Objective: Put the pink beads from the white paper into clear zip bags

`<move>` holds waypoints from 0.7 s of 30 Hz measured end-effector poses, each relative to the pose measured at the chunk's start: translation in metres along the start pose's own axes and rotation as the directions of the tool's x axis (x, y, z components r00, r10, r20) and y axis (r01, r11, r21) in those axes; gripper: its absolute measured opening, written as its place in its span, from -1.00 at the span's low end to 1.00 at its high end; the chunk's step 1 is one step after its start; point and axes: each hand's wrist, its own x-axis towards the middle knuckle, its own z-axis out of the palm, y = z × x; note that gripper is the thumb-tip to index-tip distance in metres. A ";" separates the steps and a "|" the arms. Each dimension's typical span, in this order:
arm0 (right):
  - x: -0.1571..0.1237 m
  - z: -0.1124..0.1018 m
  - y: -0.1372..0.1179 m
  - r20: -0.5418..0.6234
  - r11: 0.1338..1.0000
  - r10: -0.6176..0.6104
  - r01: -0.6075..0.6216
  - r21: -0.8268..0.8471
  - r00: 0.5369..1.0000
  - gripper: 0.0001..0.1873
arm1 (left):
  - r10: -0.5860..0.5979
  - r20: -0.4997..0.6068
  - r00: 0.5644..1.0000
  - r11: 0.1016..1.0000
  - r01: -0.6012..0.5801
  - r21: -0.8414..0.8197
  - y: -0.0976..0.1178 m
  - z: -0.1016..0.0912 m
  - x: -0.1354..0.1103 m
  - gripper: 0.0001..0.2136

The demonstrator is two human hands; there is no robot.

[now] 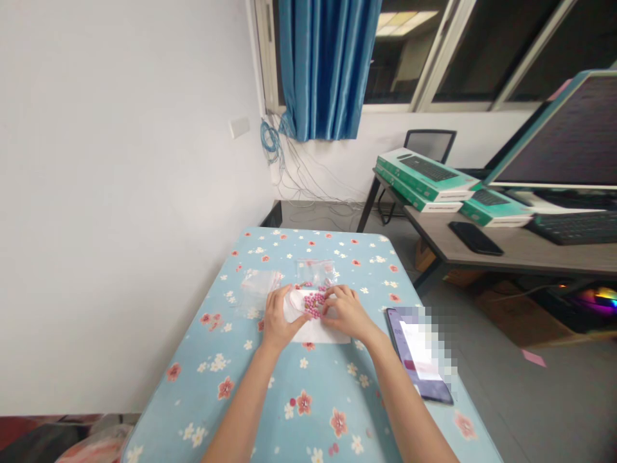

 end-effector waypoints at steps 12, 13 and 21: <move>0.001 0.000 -0.001 -0.021 0.998 0.012 -0.011 0.064 1.000 -0.92 | -0.003 -0.017 1.000 0.997 0.002 -0.082 0.000 -0.002 -0.001 -0.39; 0.001 -0.002 -0.002 -0.043 0.996 0.018 -0.015 0.087 0.999 -0.92 | -0.024 -0.009 1.000 0.994 0.023 -0.111 0.000 -0.003 -0.001 -0.39; 0.005 -0.033 -0.012 -0.254 0.961 -0.001 0.071 0.267 0.967 -0.87 | -0.358 0.214 0.909 0.586 0.397 -0.707 -0.004 0.001 0.009 -0.45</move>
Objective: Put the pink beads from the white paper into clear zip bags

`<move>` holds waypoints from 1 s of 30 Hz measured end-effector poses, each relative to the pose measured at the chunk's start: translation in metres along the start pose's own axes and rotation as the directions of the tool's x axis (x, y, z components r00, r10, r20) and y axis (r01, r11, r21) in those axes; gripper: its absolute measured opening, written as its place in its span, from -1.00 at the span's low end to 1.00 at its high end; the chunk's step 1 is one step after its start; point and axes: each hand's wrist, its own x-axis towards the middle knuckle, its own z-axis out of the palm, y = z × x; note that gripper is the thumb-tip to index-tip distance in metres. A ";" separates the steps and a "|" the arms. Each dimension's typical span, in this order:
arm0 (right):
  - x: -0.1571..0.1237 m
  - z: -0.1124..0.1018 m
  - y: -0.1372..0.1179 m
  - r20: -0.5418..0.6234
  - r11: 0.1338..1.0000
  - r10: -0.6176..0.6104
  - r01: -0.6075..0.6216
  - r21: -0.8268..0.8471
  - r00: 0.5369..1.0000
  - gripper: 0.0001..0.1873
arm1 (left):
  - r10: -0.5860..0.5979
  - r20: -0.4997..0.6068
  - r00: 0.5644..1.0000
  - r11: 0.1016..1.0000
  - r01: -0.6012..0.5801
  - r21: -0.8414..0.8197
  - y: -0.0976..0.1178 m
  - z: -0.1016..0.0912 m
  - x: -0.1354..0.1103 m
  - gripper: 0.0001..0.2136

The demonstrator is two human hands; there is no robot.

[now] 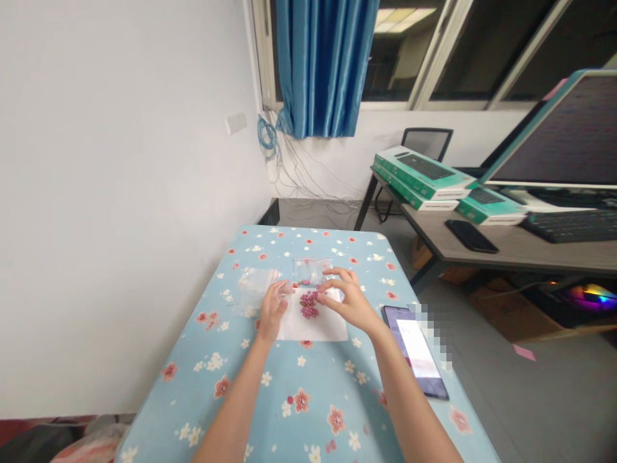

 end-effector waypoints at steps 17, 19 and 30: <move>0.019 0.020 -0.028 0.002 0.991 -0.059 0.059 0.120 0.998 -0.83 | -0.394 0.469 0.791 0.653 0.600 -0.463 0.003 0.009 0.015 -0.47; 0.019 0.021 -0.028 0.008 0.990 -0.068 0.066 0.126 0.998 -0.83 | -0.388 0.471 0.792 0.669 0.594 -0.447 0.002 0.009 0.015 -0.47; 0.014 0.004 0.006 -0.007 1.000 0.010 -0.010 -0.030 1.000 -0.85 | -0.321 0.398 0.860 0.735 0.491 -0.467 0.007 0.010 0.020 -0.33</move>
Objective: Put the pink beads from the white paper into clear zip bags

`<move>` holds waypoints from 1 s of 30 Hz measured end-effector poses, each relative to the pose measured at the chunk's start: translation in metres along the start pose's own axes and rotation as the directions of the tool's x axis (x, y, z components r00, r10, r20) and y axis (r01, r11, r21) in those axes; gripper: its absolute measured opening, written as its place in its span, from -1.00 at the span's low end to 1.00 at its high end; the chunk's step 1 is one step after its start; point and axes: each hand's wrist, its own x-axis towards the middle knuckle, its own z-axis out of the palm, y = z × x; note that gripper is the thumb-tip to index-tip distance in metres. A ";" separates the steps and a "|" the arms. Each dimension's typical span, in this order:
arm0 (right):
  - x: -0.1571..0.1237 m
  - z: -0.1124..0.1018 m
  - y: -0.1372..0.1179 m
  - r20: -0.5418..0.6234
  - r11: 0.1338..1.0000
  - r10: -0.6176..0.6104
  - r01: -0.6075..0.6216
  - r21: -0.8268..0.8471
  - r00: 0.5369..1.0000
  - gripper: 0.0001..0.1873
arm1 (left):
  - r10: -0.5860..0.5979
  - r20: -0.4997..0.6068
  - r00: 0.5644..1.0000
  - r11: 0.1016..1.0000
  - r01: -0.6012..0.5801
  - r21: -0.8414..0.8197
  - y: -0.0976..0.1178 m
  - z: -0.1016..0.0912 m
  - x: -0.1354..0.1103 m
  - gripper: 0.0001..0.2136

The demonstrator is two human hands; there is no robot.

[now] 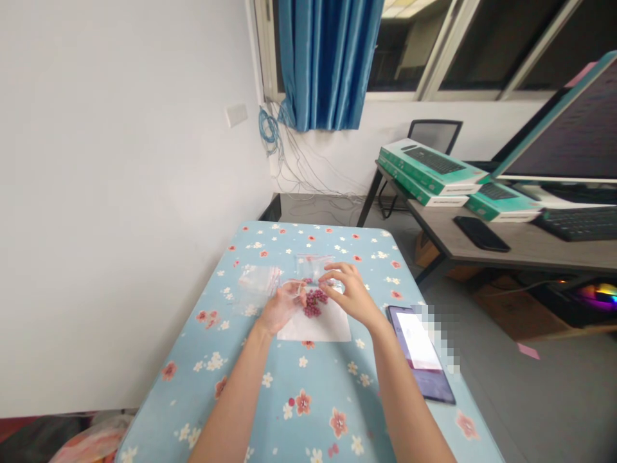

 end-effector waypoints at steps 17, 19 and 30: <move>-0.007 0.025 0.004 0.383 0.952 0.171 -0.052 -0.301 0.908 -0.92 | 0.009 -0.003 1.000 1.000 -0.009 0.011 -0.002 -0.005 0.000 -0.37; -0.007 0.027 0.005 0.366 0.953 0.164 -0.051 -0.299 0.916 -0.93 | 0.008 0.001 1.000 1.000 -0.009 0.009 -0.002 -0.005 0.000 -0.37; -0.001 0.010 0.004 0.107 1.000 0.010 -0.013 0.026 0.994 -0.85 | 0.021 0.007 1.000 1.000 -0.020 -0.022 -0.002 -0.005 0.000 -0.40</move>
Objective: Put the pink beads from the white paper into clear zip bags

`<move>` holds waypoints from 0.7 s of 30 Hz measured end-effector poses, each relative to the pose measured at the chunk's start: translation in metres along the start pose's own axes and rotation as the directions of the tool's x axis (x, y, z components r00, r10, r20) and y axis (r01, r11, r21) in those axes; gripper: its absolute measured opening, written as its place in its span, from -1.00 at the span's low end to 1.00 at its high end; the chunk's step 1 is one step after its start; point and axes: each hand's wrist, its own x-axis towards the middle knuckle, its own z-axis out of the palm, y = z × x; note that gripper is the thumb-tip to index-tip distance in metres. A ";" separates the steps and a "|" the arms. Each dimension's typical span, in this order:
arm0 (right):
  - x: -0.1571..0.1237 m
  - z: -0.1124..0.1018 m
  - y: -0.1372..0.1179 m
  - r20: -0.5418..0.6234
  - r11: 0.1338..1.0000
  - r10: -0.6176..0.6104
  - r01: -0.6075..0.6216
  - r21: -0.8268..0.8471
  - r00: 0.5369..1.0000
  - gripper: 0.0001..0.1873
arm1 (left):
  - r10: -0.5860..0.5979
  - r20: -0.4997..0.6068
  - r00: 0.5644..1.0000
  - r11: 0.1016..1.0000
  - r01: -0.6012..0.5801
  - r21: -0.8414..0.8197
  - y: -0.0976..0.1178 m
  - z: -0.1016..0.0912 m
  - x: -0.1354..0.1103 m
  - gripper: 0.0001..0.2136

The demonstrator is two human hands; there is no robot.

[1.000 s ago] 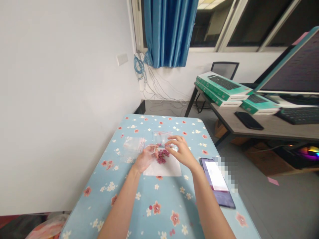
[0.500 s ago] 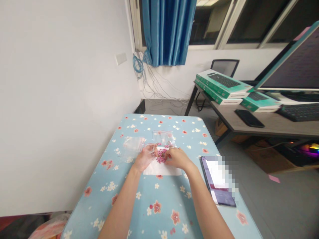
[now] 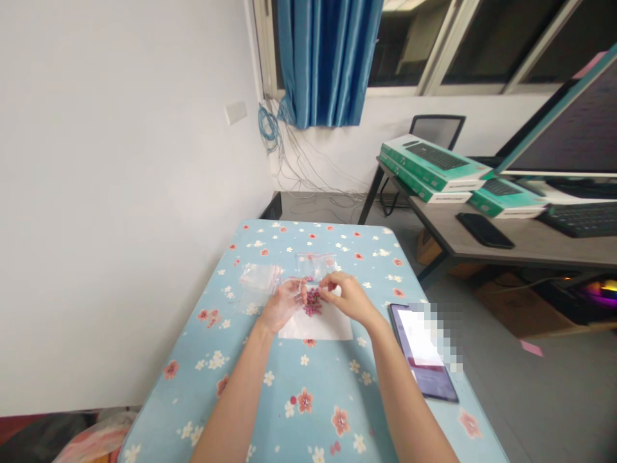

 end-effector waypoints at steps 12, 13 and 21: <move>0.002 0.007 -0.041 -0.235 0.976 -0.105 0.145 0.160 0.966 -0.87 | -0.049 0.083 0.995 0.991 0.058 -0.117 -0.014 -0.016 -0.001 -0.47; 0.002 0.009 -0.043 -0.236 0.976 -0.109 0.149 0.160 0.966 -0.88 | -0.053 0.081 0.995 0.990 0.063 -0.124 -0.015 -0.018 -0.001 -0.46; 0.004 0.019 -0.040 -0.247 0.977 -0.114 0.154 0.147 0.962 -0.88 | -0.083 0.015 0.996 0.984 0.084 -0.155 -0.013 -0.015 -0.002 -0.47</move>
